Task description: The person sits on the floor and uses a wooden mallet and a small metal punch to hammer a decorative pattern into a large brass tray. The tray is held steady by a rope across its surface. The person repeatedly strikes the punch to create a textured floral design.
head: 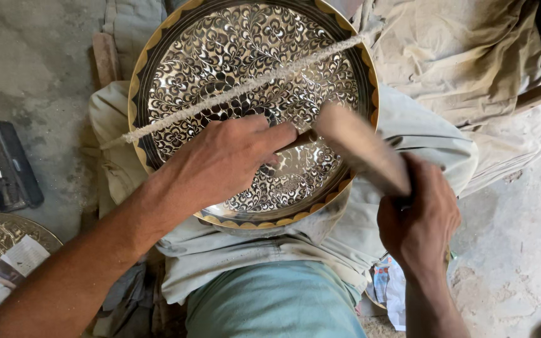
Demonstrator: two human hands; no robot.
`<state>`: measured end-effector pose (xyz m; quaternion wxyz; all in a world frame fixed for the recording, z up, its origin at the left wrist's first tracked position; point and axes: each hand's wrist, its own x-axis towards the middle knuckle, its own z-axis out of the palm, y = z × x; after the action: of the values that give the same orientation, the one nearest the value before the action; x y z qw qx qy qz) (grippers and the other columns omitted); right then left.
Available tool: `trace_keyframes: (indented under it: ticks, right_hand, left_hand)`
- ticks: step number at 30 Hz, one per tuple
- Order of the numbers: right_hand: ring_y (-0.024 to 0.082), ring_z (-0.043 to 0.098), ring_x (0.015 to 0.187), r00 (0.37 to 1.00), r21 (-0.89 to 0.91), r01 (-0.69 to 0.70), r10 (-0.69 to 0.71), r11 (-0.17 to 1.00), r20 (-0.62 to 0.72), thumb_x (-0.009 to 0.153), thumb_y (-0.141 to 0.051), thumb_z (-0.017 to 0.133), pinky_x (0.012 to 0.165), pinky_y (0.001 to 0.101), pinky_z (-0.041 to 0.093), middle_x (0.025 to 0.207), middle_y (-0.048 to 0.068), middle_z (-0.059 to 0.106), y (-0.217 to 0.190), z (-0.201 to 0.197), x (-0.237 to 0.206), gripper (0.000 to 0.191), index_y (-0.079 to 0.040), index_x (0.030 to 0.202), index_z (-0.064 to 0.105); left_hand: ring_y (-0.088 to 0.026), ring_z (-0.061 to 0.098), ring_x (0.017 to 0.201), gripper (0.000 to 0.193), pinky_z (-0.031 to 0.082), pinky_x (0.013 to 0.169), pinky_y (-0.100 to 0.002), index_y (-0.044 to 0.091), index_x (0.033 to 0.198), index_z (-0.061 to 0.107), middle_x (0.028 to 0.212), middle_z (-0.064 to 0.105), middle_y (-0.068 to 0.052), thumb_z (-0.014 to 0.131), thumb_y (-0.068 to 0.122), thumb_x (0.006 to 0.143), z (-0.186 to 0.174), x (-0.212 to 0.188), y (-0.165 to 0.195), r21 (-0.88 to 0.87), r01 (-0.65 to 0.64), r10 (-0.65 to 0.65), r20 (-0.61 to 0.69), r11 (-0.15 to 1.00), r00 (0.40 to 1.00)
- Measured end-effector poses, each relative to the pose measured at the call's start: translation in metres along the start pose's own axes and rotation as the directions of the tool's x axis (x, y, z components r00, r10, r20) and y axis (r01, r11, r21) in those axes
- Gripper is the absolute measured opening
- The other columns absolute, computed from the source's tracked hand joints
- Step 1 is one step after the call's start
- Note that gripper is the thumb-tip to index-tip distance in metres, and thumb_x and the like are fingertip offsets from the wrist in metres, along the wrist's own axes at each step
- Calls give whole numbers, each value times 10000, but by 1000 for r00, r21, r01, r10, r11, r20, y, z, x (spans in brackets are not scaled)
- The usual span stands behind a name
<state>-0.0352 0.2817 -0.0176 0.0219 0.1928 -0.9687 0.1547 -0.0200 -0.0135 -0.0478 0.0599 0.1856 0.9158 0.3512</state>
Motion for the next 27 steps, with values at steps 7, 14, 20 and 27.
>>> trace_keyframes:
  ticks: [7, 14, 20, 27]
  right_hand:
    - [268, 672, 1053, 982, 257, -186, 176, 948, 61, 826, 39, 700, 905, 378, 548, 1134, 151, 700, 7, 3, -10, 537, -33, 1340, 561]
    - [230, 626, 927, 945, 459, -312, 321, 832, 59, 865, 3, 701, 817, 349, 531, 1067, 138, 669, 10, 12, -16, 461, 32, 1292, 531]
    - [232, 674, 999, 958, 402, -263, 288, 877, -2, 837, 48, 687, 835, 363, 560, 1142, 175, 692, 5, 11, -16, 511, 14, 1325, 540]
    - [197, 676, 923, 954, 248, -277, 297, 928, -45, 826, 81, 621, 797, 344, 545, 1100, 164, 706, -2, 13, -21, 509, 10, 1328, 582]
  left_hand:
    - [-167, 601, 509, 268, 508, 335, -276, 0, 1198, 625, 738, 595, -121, 563, -68, 947, 0, 2, 0, 16, 0, 0, 34, 1000, 999]
    - [-182, 623, 549, 300, 541, 410, -298, 10, 1206, 630, 737, 584, -106, 565, -71, 925, -6, 1, 2, -49, -37, 35, -29, 998, 999]
    - [-229, 642, 580, 395, 572, 467, -347, 16, 1235, 622, 772, 587, -121, 557, -104, 864, -11, 3, 3, -23, -34, 34, -13, 999, 999]
    - [-206, 636, 548, 379, 570, 422, -318, 45, 1250, 614, 763, 569, -101, 540, -102, 909, -8, 6, 2, -9, 27, -26, 89, 1000, 996]
